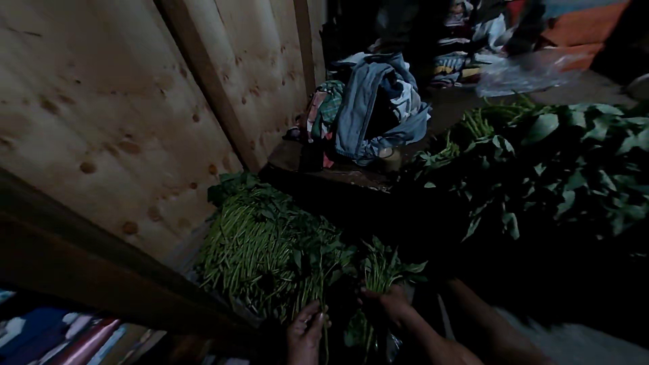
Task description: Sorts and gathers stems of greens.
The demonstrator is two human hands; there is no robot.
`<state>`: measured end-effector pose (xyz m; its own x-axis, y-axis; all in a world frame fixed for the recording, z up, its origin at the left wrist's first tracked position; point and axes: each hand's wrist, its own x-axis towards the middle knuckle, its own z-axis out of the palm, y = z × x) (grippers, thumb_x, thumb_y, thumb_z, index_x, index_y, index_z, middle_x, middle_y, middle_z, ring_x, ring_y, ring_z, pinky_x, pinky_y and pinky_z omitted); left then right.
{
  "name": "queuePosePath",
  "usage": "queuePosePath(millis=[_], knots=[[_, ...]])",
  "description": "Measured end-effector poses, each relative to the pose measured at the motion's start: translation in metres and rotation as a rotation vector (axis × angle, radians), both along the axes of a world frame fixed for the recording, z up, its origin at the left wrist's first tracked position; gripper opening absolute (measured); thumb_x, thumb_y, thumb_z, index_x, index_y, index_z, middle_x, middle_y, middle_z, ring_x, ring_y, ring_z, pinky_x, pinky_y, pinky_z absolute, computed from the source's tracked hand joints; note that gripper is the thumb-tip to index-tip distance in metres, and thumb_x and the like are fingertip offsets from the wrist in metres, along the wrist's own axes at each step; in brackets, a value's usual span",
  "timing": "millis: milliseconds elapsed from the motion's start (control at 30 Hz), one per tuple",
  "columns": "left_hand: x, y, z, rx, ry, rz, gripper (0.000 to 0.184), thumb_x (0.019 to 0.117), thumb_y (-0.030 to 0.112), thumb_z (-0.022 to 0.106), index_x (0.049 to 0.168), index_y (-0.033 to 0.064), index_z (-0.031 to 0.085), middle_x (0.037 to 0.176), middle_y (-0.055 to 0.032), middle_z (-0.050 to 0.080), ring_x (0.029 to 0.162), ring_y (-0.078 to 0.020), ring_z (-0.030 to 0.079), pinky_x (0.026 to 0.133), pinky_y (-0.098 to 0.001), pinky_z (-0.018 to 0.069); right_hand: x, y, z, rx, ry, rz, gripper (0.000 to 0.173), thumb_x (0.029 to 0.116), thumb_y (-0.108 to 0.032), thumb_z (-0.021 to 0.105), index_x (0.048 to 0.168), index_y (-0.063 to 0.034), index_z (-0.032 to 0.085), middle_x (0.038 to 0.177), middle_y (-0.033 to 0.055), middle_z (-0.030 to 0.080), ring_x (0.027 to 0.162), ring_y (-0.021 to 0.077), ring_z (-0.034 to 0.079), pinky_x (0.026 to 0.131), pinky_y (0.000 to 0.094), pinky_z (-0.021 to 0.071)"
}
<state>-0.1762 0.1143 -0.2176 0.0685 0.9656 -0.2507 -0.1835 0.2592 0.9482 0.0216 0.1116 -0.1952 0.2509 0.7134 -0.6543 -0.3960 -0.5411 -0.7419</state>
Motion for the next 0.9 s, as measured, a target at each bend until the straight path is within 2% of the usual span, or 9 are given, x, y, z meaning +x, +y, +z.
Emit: queuePosePath(millis=[167,433,533,667,767,900], knots=[[0.009,0.001,-0.004,-0.007,-0.016,0.029,0.027,0.0950,-0.012,0.055,0.121,-0.0086,0.062,0.101,-0.0097,0.070,0.079,-0.0151,0.070,0.073,-0.0314,0.0611,0.001,0.000,-0.002,0.003,0.026,-0.006,0.028,0.1001,-0.008,0.066,0.126,-0.0009,0.058,0.092,0.0102,0.071,0.076,0.0172,0.071,0.069,0.0317,0.0613],[0.013,0.003,-0.002,0.030,-0.030,0.046,0.026,0.0949,-0.012,0.052,0.118,-0.0081,0.061,0.099,-0.0084,0.068,0.080,-0.0148,0.069,0.074,-0.0312,0.0611,0.002,0.002,-0.001,-0.001,0.050,-0.022,0.031,0.0999,-0.007,0.066,0.129,0.0000,0.058,0.095,0.0099,0.071,0.078,0.0162,0.071,0.072,0.0308,0.0614],[0.013,0.005,-0.006,0.067,0.114,0.041,0.028,0.0947,-0.010,0.056,0.122,-0.0103,0.060,0.103,-0.0123,0.067,0.081,-0.0144,0.068,0.072,-0.0293,0.0600,0.003,0.002,-0.005,0.006,0.031,-0.005,0.033,0.0997,-0.008,0.066,0.131,0.0002,0.057,0.097,0.0101,0.071,0.081,0.0165,0.072,0.075,0.0317,0.0613],[0.013,0.007,-0.014,0.067,0.344,0.035,0.032,0.0968,-0.004,0.060,0.128,-0.0113,0.059,0.117,-0.0227,0.063,0.093,-0.0195,0.067,0.077,-0.0335,0.0590,0.003,0.004,-0.007,-0.008,0.046,-0.048,0.028,0.1001,-0.005,0.064,0.127,0.0009,0.057,0.092,0.0103,0.070,0.077,0.0169,0.071,0.071,0.0316,0.0615],[0.017,0.005,-0.019,0.080,0.420,0.053,0.034,0.0961,-0.004,0.061,0.129,-0.0117,0.059,0.115,-0.0243,0.063,0.090,-0.0206,0.065,0.077,-0.0333,0.0568,0.003,0.003,-0.007,-0.014,0.053,-0.068,0.031,0.0999,-0.005,0.065,0.129,0.0014,0.056,0.094,0.0108,0.069,0.077,0.0171,0.071,0.071,0.0321,0.0617],[0.022,0.000,-0.024,0.189,0.536,0.074,0.033,0.0939,-0.005,0.063,0.126,-0.0129,0.061,0.112,-0.0264,0.067,0.099,-0.0270,0.067,0.089,-0.0381,0.0548,0.001,0.004,-0.007,0.009,0.064,-0.093,0.031,0.1001,-0.007,0.065,0.129,0.0008,0.057,0.095,0.0106,0.070,0.078,0.0169,0.071,0.072,0.0316,0.0616]])
